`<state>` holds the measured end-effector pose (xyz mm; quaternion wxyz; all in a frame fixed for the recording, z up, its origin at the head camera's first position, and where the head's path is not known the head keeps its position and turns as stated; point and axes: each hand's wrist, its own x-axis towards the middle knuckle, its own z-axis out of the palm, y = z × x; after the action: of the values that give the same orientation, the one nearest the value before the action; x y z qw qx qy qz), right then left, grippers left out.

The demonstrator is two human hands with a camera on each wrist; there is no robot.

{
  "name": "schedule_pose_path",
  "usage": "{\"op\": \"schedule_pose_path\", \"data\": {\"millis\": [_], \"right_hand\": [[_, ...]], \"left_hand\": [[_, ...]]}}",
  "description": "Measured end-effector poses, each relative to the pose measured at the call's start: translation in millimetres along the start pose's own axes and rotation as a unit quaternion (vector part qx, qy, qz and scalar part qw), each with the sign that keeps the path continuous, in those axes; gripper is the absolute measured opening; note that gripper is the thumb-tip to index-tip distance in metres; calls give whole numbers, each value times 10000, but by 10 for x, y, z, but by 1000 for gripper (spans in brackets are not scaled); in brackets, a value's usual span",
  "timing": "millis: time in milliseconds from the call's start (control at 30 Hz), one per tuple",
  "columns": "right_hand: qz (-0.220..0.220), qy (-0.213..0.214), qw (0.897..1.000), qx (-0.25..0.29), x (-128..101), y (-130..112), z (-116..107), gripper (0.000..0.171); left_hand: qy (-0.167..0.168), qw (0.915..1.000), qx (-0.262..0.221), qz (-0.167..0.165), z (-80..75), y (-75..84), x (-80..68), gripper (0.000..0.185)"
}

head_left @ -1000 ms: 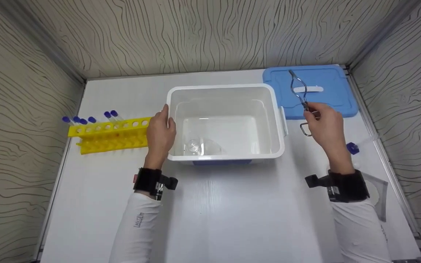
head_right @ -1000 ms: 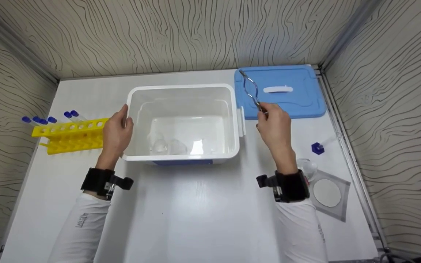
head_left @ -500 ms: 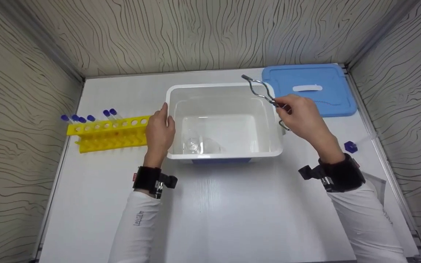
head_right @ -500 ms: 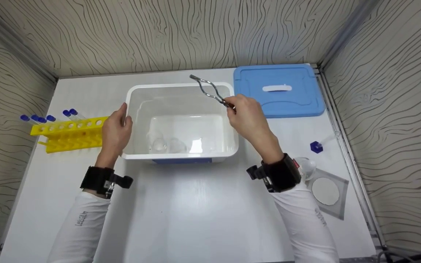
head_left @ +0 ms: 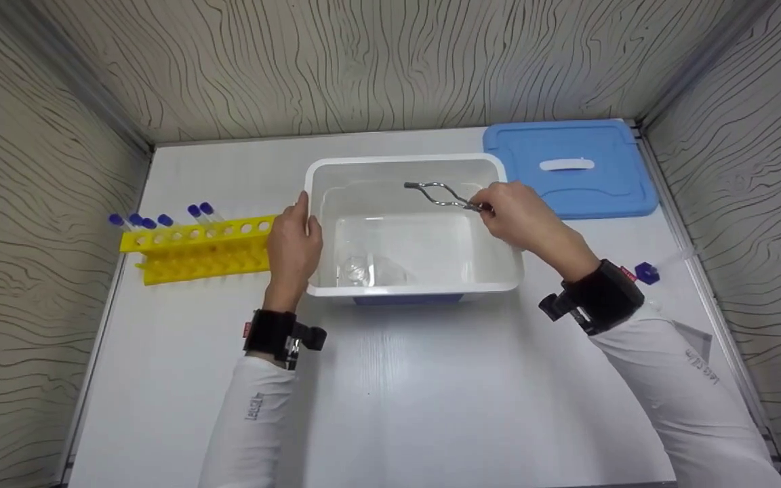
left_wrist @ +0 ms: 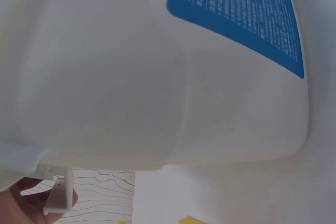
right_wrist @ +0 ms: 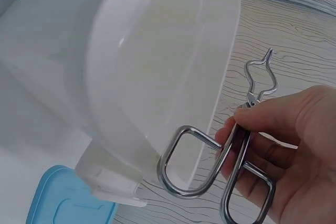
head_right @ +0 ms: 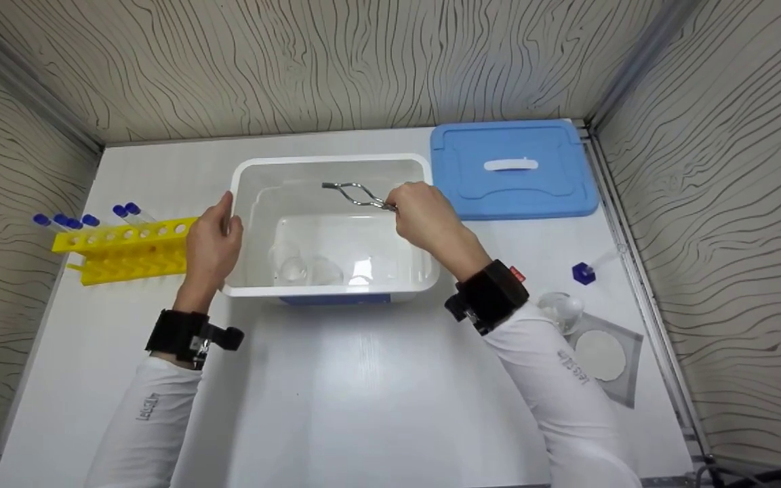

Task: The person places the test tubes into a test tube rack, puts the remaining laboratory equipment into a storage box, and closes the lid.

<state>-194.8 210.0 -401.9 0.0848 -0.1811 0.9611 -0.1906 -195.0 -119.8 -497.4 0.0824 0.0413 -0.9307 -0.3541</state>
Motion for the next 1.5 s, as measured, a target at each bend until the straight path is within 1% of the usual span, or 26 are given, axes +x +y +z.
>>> {"op": "schedule_pose_path", "data": {"millis": [267, 333, 433, 533, 800, 1067, 1300, 1500], "right_hand": [[-38, -688, 9976, -90, 110, -37, 88, 30], [-39, -932, 9955, -177, 156, -40, 116, 32], [61, -1288, 9913, -249, 240, -42, 162, 41], [111, -1513, 9878, -339, 315, -36, 206, 43], [161, -1575, 9848, -717, 360, 53, 309, 35], [-149, -1687, 9782, -1203, 362, 78, 409, 22], [-319, -1870, 9747, -1183, 404, 125, 466, 22], [-345, -1941, 9733, -1173, 421, 156, 495, 23]], "left_hand": [[-81, 10000, -20, 0, 33, -4, -1, 49], [-77, 10000, -8, 9, 29, -13, 2, 49], [-40, 10000, 6, 16, 18, -23, 4, 48], [-1, 10000, 14, 11, 3, -24, -1, 49], [48, 10000, -44, 48, 13, -13, 0, 48], [-6, 10000, -75, -33, 24, -8, -6, 49], [-58, 10000, -11, -68, 32, -1, 1, 49], [-56, 9999, 86, -27, 35, -9, 3, 49]]}}
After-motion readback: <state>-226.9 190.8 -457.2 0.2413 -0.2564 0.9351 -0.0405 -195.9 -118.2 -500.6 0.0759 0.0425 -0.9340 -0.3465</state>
